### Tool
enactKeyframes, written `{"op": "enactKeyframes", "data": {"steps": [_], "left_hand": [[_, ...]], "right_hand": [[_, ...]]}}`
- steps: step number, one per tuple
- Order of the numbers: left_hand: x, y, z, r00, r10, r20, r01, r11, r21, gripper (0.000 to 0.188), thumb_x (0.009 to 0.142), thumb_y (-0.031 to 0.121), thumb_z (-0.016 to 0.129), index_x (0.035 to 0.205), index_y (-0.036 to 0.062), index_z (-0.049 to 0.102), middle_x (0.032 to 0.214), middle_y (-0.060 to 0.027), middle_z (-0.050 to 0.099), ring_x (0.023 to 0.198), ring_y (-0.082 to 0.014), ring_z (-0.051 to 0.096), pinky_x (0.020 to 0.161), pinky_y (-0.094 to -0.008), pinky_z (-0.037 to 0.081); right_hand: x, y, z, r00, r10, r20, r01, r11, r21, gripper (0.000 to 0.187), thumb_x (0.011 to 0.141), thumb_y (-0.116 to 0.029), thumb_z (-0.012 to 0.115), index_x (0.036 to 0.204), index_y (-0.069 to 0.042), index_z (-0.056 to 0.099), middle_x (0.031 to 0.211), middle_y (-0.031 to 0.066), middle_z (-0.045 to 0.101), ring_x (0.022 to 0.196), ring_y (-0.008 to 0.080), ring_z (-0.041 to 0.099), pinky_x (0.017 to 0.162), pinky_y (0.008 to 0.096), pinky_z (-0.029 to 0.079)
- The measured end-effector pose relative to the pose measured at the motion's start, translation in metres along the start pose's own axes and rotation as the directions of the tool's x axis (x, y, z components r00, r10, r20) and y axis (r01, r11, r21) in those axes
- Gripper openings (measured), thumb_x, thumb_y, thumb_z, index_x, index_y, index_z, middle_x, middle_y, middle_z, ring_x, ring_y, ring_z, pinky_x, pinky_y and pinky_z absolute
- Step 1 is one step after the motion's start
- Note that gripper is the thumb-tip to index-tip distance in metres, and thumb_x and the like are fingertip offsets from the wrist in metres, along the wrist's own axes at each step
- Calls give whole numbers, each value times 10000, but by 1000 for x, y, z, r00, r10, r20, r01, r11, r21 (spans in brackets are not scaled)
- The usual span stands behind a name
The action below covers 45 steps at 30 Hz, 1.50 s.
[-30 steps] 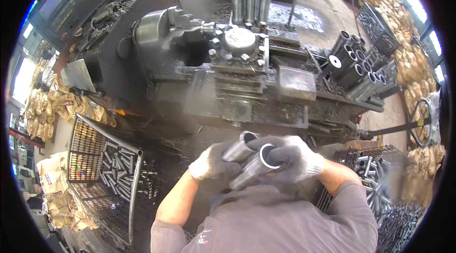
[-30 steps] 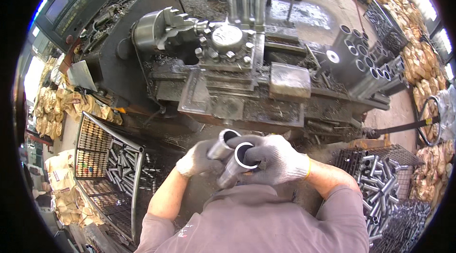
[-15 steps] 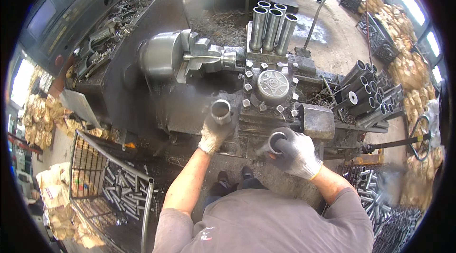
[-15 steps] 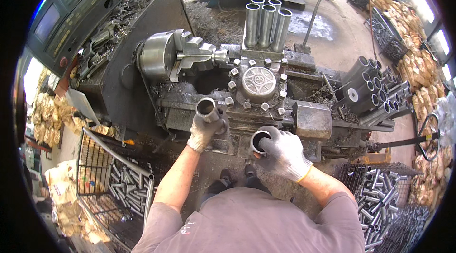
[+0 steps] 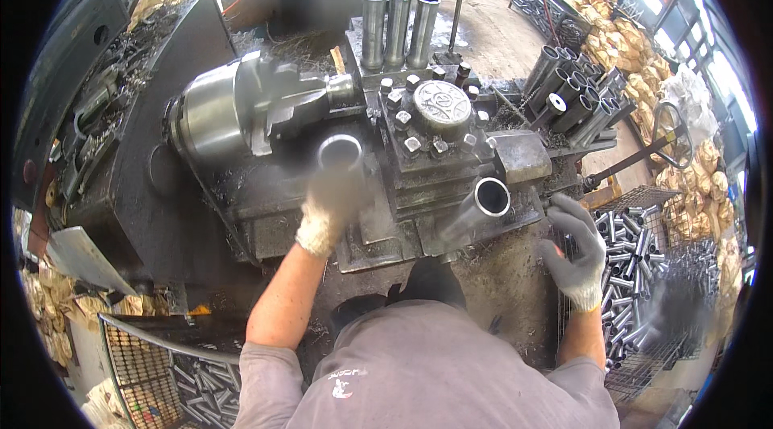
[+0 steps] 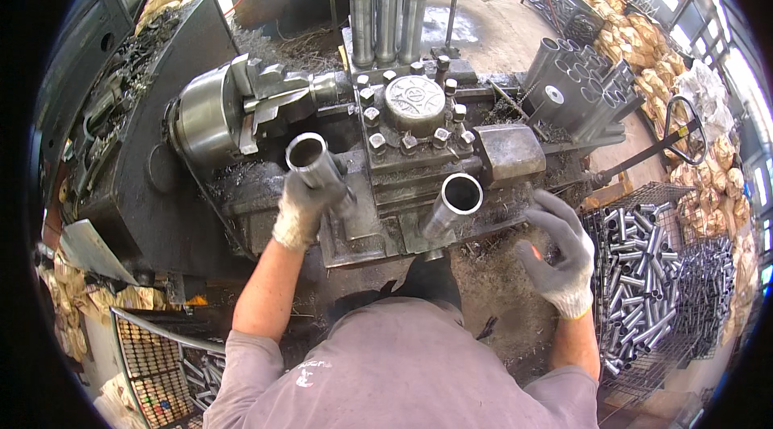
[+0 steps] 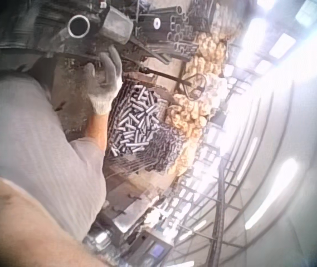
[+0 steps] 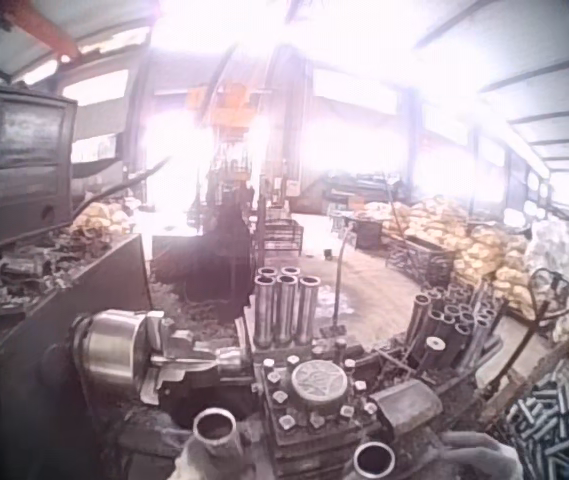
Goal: The person repeatedly loads hollow metal tubes into a lathe chuck, secures them, and removes them after machining. The finished tubes are placed into a wire basket. The person wears gloves and works continuously in a factory setting.
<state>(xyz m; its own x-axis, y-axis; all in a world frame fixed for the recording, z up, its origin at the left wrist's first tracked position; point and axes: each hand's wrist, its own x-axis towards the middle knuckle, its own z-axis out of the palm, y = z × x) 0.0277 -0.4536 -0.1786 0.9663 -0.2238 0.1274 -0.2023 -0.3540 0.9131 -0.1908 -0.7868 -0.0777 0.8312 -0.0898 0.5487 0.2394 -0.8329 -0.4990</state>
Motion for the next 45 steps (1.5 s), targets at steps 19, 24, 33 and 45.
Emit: {"op": "enactKeyframes", "data": {"steps": [19,24,33,45], "left_hand": [[-53,-6,67,973,-135,-187,145,989,38,819,728,142,896,1463,-9,567,1382,-236,634,1296,-357,637,1093,-452,531],[-48,53,-42,919,258,-297,-149,927,344,902,773,75,845,1557,-67,424,1498,-265,564,1364,-448,587,1173,-496,470],[108,-1,-152,705,640,-305,54,380,923,816,944,425,711,1574,-17,442,1619,-295,449,1518,-514,387,1281,-621,258],[97,-23,-161,682,661,-313,74,364,928,922,914,592,746,1565,8,455,1601,-279,464,1520,-503,380,1288,-618,238]], "right_hand": [[384,-14,298,288,-210,934,327,938,110,718,650,-502,948,1126,15,799,1104,226,798,1008,338,770,899,437,602],[397,16,352,-43,-132,990,169,976,138,536,765,-337,903,1230,-104,777,1132,114,817,1001,247,783,830,396,636],[388,18,304,136,-198,971,419,899,125,578,737,-465,874,1112,-33,795,1001,175,806,889,264,770,814,418,601],[329,45,97,989,-151,5,150,984,97,734,717,-312,929,1324,-48,611,1084,226,760,976,411,767,874,500,618]]}}
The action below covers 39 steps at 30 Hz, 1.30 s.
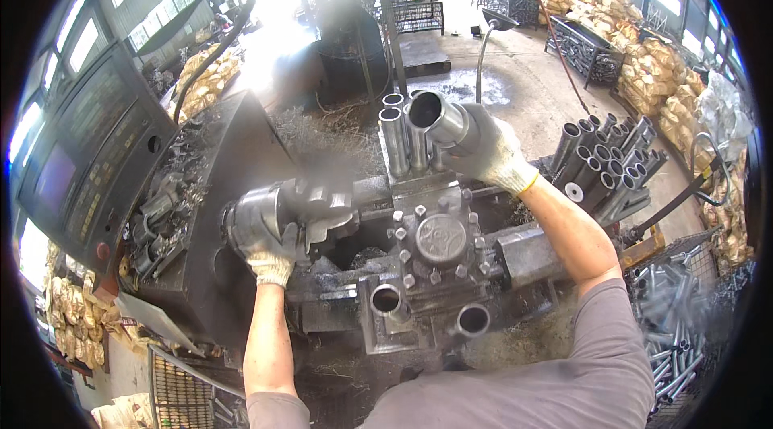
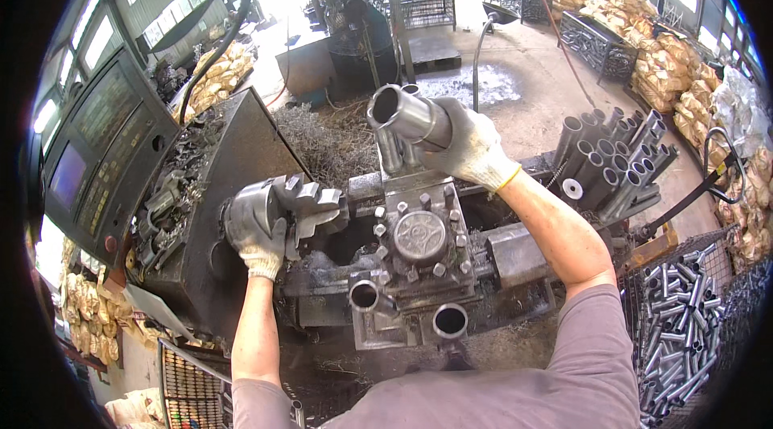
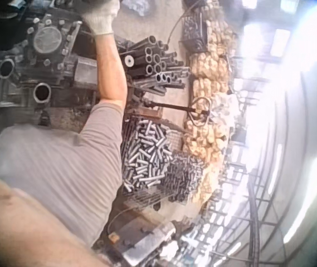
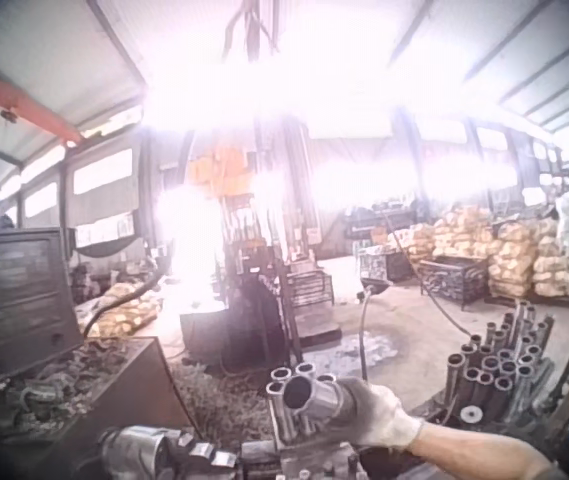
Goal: The person repeatedly loads hollow metal tubes into a lathe chuck, secures them, and removes them after machining. The finished tubes are placed into a wire basket. The person wears gloves and works continuously in a factory setting.
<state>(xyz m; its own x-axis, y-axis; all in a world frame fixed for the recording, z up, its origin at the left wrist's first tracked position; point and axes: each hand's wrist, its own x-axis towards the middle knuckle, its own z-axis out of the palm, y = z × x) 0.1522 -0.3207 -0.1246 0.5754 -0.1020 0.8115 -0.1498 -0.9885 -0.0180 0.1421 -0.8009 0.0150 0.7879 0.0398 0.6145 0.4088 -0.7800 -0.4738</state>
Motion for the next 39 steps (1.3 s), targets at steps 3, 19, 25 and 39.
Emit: {"op": "enactKeyframes", "data": {"steps": [3,19,25,39], "left_hand": [[3,5,-34,954,-102,283,128,989,-76,950,950,619,721,1602,4,405,1634,-323,398,1521,-525,366,1292,-621,243],[-207,163,-132,83,-144,986,816,-558,-150,551,1006,256,792,1415,-38,570,1293,-163,678,1172,-316,689,994,-486,584],[-240,136,-125,84,84,993,559,-829,23,727,1075,713,455,1241,43,685,1228,-89,742,1134,-300,686,970,-484,575],[-153,255,-149,921,72,383,332,367,-869,842,652,133,1039,1365,12,607,1224,-160,730,1124,-271,729,969,-414,598]], "right_hand": [[-28,-96,-38,977,-214,0,214,977,8,723,720,-196,913,1351,-50,589,1052,198,753,876,373,778,798,456,649],[-324,-140,125,357,380,853,-623,778,-85,740,745,-552,832,1203,24,749,979,221,794,917,290,786,821,425,607],[-373,-80,142,473,137,870,-646,726,236,629,746,-391,874,1170,48,723,966,166,791,830,238,755,752,403,608],[-282,-58,-37,765,202,612,-559,679,475,590,810,-100,885,1356,-23,674,1157,96,771,1036,157,720,917,343,603]]}}
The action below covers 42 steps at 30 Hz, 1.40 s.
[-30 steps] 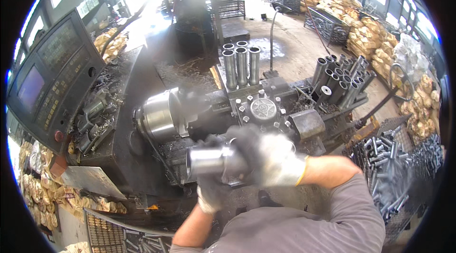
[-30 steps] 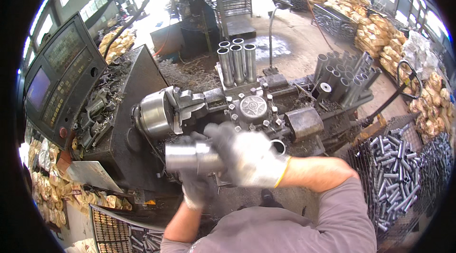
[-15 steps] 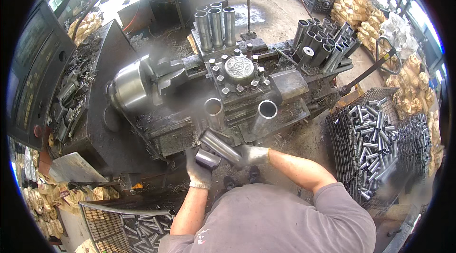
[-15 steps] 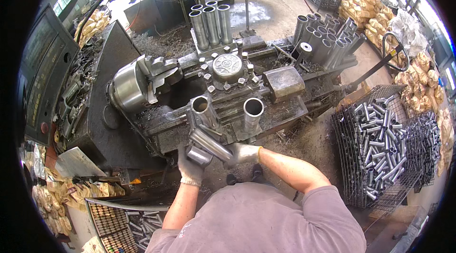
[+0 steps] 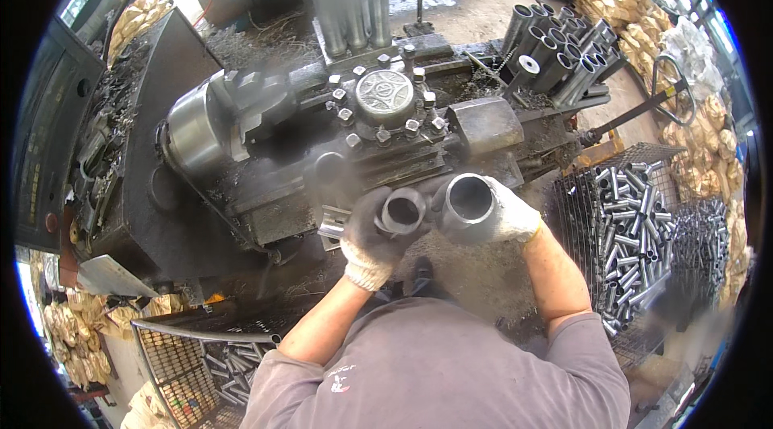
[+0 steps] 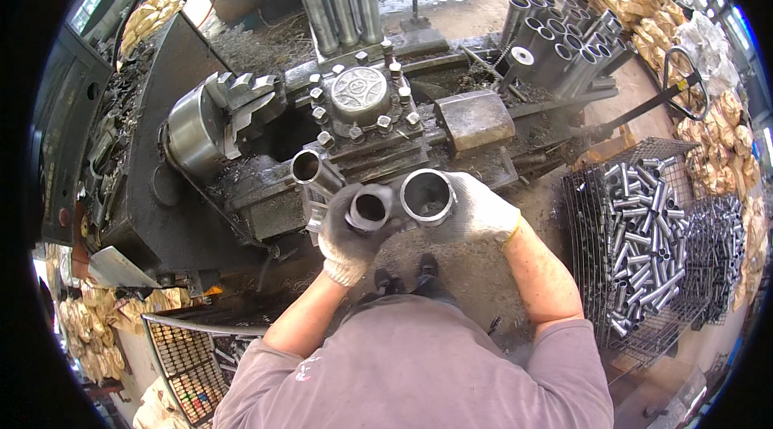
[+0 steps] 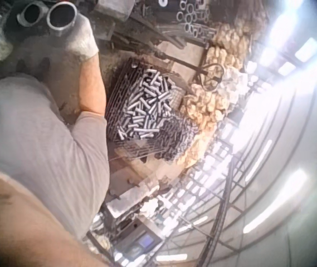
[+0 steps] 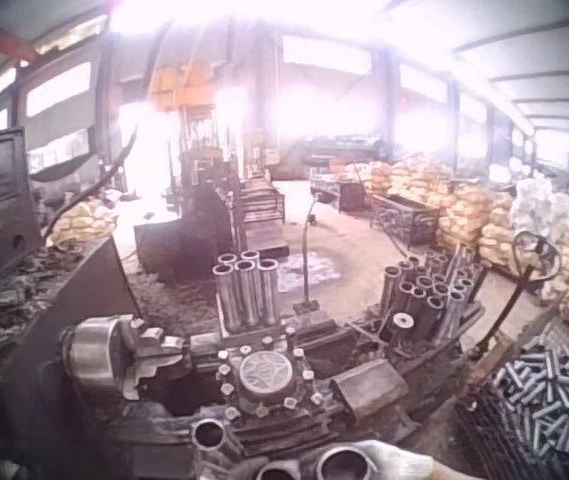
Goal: The person repeatedly loads hollow metal tubes into a lathe chuck, secures them, and removes them after machining. The finished tubes are placed into a wire basket. The person wears gloves and works continuously in a factory setting.
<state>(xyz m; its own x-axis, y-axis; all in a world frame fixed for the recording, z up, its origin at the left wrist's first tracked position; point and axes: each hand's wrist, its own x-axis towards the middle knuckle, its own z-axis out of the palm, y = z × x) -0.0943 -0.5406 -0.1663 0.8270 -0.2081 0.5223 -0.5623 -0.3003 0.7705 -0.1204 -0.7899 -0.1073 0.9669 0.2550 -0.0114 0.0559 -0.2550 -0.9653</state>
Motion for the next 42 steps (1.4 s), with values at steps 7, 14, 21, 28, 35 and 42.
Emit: {"op": "enactKeyframes", "data": {"steps": [7,14,21,28,35,42], "left_hand": [[-27,13,-84,927,-376,-10,372,919,-129,558,852,238,883,1285,-2,625,1143,-105,724,1054,-218,700,955,-363,571],[-73,-58,-149,593,-780,199,427,96,-899,787,1050,732,489,1302,9,674,1171,-175,763,979,-323,768,852,-486,660],[-68,-101,-147,629,-720,292,339,-84,-937,923,967,873,443,1268,33,681,1164,-193,759,979,-365,765,852,-546,643],[-44,-94,-135,687,-715,131,156,-31,-987,890,1019,772,507,1493,20,546,1429,-160,639,1349,-345,595,1190,-507,454],[-7,-116,-129,596,-671,441,585,-13,-811,821,1040,701,542,1600,106,461,1496,-127,596,1393,-323,579,1211,-505,440],[49,-167,-114,807,-580,-112,522,789,-325,364,1055,306,632,1285,37,717,1205,-132,745,1128,-291,691,1026,-439,525]], "right_hand": [[32,90,43,971,32,-237,-92,964,-248,497,804,-371,950,1150,-92,727,1027,155,794,936,270,790,842,399,626],[-2,75,90,992,-68,104,121,700,-704,349,851,-287,813,1133,-95,741,979,177,781,907,378,779,752,479,633],[108,71,192,980,-35,196,184,538,-823,248,930,-263,750,1023,-50,664,847,185,697,772,335,731,663,488,587],[117,-53,163,922,338,189,-258,901,-349,677,897,-429,803,1402,-6,649,1191,182,776,1125,307,741,1036,415,557],[107,-89,171,865,435,249,-436,898,-53,753,772,-356,872,1355,40,605,998,173,759,837,278,741,762,377,620],[185,-180,57,766,-529,365,641,673,-370,866,725,-109,852,1525,-60,522,1186,239,748,1063,386,771,886,464,645]]}}
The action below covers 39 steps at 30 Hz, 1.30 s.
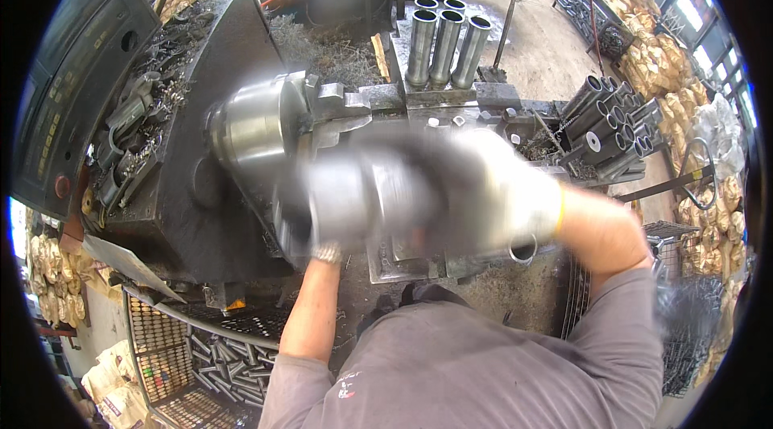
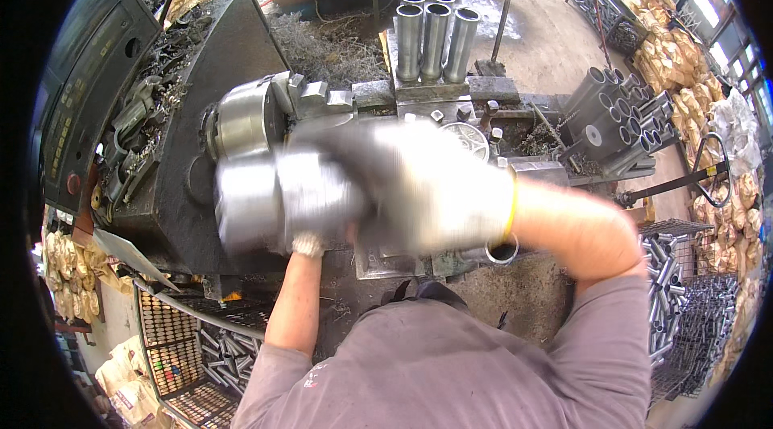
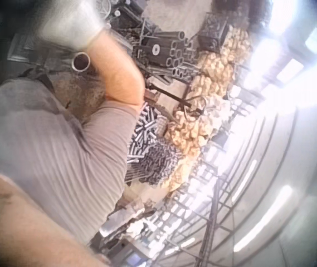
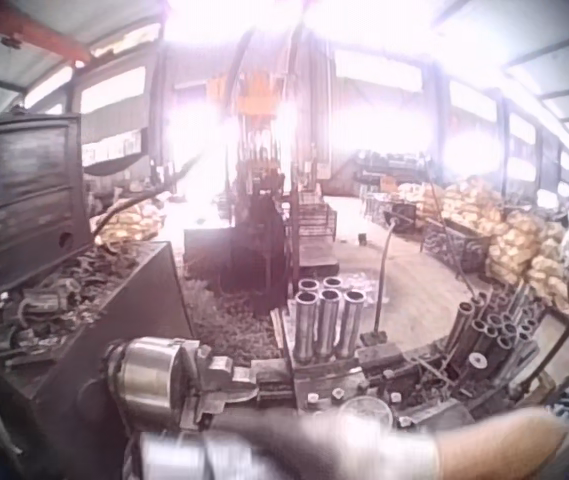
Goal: The person repeatedly loads hollow metal tubes into a lathe chuck, secures them, and removes them after machining. The finished tubes are placed into a wire basket. The person wears gloves and works continuously in a factory setting.
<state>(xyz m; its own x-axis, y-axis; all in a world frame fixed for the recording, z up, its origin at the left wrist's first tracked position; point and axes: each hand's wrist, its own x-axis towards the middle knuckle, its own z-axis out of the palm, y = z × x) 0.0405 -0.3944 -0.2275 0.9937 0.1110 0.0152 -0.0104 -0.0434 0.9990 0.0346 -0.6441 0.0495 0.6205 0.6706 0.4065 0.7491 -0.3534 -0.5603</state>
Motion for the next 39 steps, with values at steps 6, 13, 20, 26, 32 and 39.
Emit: {"op": "enactKeyframes", "data": {"steps": [6,13,20,26,32,39], "left_hand": [[-59,-11,-52,987,-90,-130,119,964,238,322,1024,199,681,1269,-6,717,1171,-78,732,1114,-202,674,1028,-350,515],[-179,-98,-162,583,-589,-560,313,799,-514,343,977,269,714,1262,82,682,1016,-64,729,880,-208,669,782,-379,535],[-186,-72,-239,442,-530,-724,29,815,-579,462,1047,573,550,951,124,604,753,-6,559,641,-181,510,568,-362,404],[-190,-62,-263,536,-681,-498,-18,581,-814,534,1073,637,472,797,181,507,644,14,445,539,-160,391,484,-329,320],[-182,-84,-267,495,-414,-764,132,905,-405,431,1066,522,615,807,186,537,665,10,474,527,-150,424,475,-319,378],[-184,-8,-236,385,380,-841,464,707,533,521,1085,326,626,1447,-48,590,1366,-259,690,1237,-361,699,998,-471,575]], "right_hand": [[75,144,-33,776,584,240,-48,434,-900,696,757,-229,919,1383,-156,624,1181,134,713,1117,350,718,911,547,608],[74,279,44,710,467,527,-238,863,-445,675,688,-455,900,1162,6,762,1063,230,796,994,369,778,896,446,623],[83,235,28,698,461,548,-297,883,-364,728,772,-394,853,1321,48,671,1178,257,774,975,366,781,861,458,634],[102,235,24,386,662,642,-445,743,-499,521,781,-394,853,1093,18,786,934,141,800,761,218,764,666,356,631],[100,231,35,570,581,581,-639,758,-131,761,804,-277,851,1448,42,598,1074,174,790,856,195,766,712,324,627],[15,127,-40,820,567,-75,-571,818,-69,576,876,-265,829,1366,-2,675,1095,152,807,1017,235,782,903,383,611]]}}
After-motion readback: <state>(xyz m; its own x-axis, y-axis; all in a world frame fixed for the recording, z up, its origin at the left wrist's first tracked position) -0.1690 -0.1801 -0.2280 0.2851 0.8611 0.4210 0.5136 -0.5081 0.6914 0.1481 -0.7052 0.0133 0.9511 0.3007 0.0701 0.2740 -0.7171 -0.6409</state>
